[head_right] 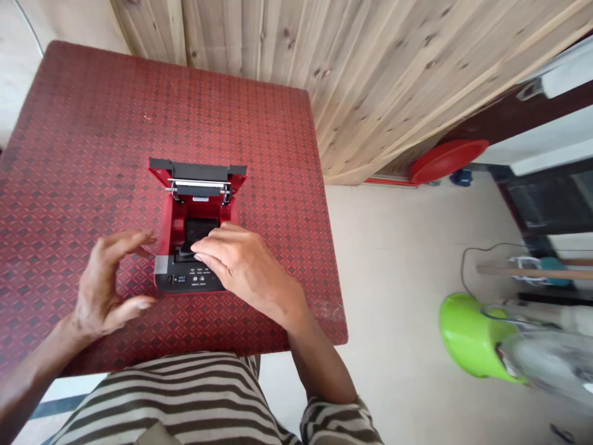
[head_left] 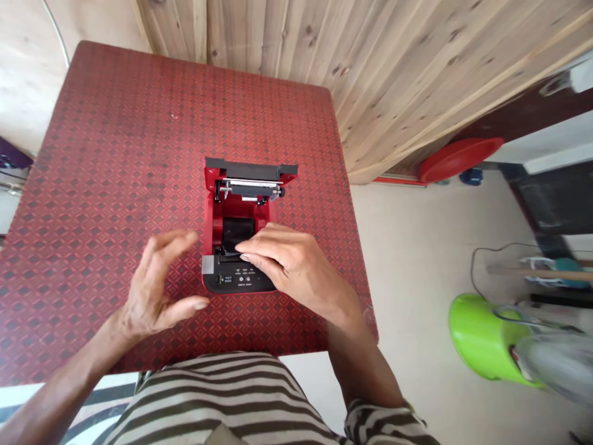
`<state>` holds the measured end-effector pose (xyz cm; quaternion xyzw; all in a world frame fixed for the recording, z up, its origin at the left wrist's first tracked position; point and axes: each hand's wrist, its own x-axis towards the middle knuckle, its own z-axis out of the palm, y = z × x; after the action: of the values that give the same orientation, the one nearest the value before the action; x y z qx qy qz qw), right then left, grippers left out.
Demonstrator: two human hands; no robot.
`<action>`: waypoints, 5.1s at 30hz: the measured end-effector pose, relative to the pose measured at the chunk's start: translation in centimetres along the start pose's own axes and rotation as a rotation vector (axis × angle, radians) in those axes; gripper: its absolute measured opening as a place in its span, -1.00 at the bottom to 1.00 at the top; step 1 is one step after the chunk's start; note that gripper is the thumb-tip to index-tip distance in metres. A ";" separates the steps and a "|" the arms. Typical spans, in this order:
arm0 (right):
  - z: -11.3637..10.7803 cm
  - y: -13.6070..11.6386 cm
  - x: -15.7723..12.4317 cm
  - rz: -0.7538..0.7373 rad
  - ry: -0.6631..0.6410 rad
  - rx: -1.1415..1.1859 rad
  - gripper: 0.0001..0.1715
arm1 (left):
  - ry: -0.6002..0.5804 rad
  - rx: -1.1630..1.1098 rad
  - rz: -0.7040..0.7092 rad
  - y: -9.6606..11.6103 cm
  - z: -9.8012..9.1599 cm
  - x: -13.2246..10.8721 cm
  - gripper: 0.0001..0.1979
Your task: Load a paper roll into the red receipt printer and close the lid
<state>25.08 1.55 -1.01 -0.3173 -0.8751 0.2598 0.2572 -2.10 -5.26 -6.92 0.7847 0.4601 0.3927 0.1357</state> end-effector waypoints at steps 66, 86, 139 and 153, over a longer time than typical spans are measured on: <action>4.8 -2.2 -7.1 0.476 0.623 0.180 -0.49 | 0.144 0.294 0.160 1.0 2.8 -1.4 -0.18; 3.9 -0.4 -6.8 0.564 0.725 0.205 -0.69 | 0.120 0.160 0.021 1.4 2.3 -0.8 -0.24; 2.8 9.3 -2.8 0.532 0.585 0.520 -0.60 | 0.143 0.169 0.138 -0.1 3.0 -1.0 -0.25; 0.2 4.3 -8.3 0.651 0.377 0.216 -0.88 | 0.119 0.138 0.078 -0.1 3.0 -1.3 -0.20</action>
<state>32.28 -1.41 -6.18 -0.5916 -0.6337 0.3555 0.3494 -0.30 -5.82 -9.60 0.7848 0.4623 0.4109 0.0381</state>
